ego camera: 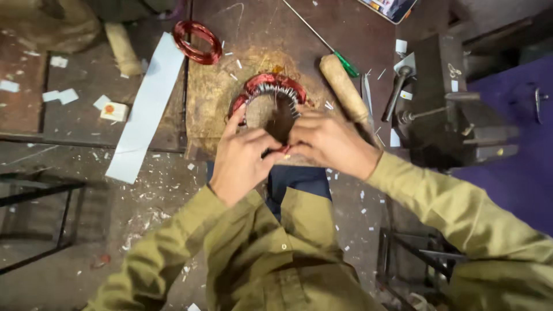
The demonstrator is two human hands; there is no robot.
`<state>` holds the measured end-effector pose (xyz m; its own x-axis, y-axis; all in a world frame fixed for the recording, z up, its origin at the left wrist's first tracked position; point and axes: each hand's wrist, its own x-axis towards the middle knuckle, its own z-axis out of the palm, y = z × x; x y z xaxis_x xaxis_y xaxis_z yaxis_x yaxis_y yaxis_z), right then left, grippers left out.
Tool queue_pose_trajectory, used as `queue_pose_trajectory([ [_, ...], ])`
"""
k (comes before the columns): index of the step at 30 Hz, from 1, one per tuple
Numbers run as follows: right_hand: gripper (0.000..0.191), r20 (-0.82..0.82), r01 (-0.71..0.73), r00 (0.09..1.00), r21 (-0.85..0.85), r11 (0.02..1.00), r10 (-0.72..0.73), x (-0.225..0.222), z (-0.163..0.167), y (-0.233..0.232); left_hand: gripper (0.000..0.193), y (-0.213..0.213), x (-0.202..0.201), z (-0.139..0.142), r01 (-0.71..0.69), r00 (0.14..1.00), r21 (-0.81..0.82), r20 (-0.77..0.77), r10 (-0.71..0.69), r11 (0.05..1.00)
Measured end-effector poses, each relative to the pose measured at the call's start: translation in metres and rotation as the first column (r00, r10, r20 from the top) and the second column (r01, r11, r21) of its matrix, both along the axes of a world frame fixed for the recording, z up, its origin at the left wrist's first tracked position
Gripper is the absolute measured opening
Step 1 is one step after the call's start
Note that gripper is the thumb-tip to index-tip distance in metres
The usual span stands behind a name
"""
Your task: The person assembles a circular electrical component by inserting white insulating pieces into slots around a copper-wound stator. They use a wooden mallet to tap the pieces into place and a screwdriver to adjust the winding. A smartphone is briefly used to play a video.
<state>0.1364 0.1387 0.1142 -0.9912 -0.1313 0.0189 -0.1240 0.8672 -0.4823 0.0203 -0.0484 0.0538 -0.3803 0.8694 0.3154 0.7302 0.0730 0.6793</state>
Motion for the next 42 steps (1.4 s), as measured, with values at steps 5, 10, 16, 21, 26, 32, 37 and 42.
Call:
queue_pose_trajectory([
  [5, 0.033, -0.408, 0.159, 0.894, -0.1, 0.982, -0.186, 0.03, -0.002, -0.023, 0.038, -0.004, 0.0, 0.018, -0.002, 0.995, 0.189, -0.094, 0.02, 0.982],
  [10, 0.014, -0.138, 0.681, 0.522, -0.527, 0.508, -0.842, 0.079, -0.063, -0.083, 0.057, 0.01, 0.018, 0.01, -0.228, 0.902, 0.072, -0.36, 0.238, 0.971],
  [16, 0.018, -0.02, 0.677, 0.627, -0.48, 0.557, -0.779, 0.159, -0.089, -0.108, 0.034, 0.015, 0.026, 0.015, -0.311, 0.877, 0.27, 0.452, 0.166, 0.911],
  [21, 0.021, 0.365, 0.882, 0.472, -0.201, 0.427, -0.802, 0.237, -0.115, -0.067, 0.011, -0.069, 0.072, -0.022, -0.192, 0.974, 0.303, -0.058, 0.219, 0.933],
  [26, 0.029, -0.133, 0.714, 0.63, -0.289, 0.638, -0.765, 0.195, -0.089, -0.048, 0.029, -0.107, 0.088, -0.061, 0.006, 0.965, 0.134, -0.262, 0.03, 0.991],
  [32, 0.069, -0.437, 0.571, 0.719, -0.072, 0.818, -0.54, 0.001, -0.017, -0.008, 0.028, -0.064, 0.005, -0.024, -0.541, 0.839, 0.228, 0.216, 0.5, 0.809],
  [37, 0.055, -0.128, 0.478, 0.878, 0.208, 0.854, -0.46, -0.073, -0.064, 0.037, 0.05, 0.018, -0.077, -0.03, -0.409, 0.829, 0.099, 0.456, 0.324, 0.907],
  [42, 0.058, -0.156, 0.448, 0.889, 0.094, 0.889, -0.431, -0.077, -0.066, 0.033, 0.077, 0.05, -0.1, -0.054, -0.316, 0.763, -0.206, 0.525, 0.377, 0.926],
])
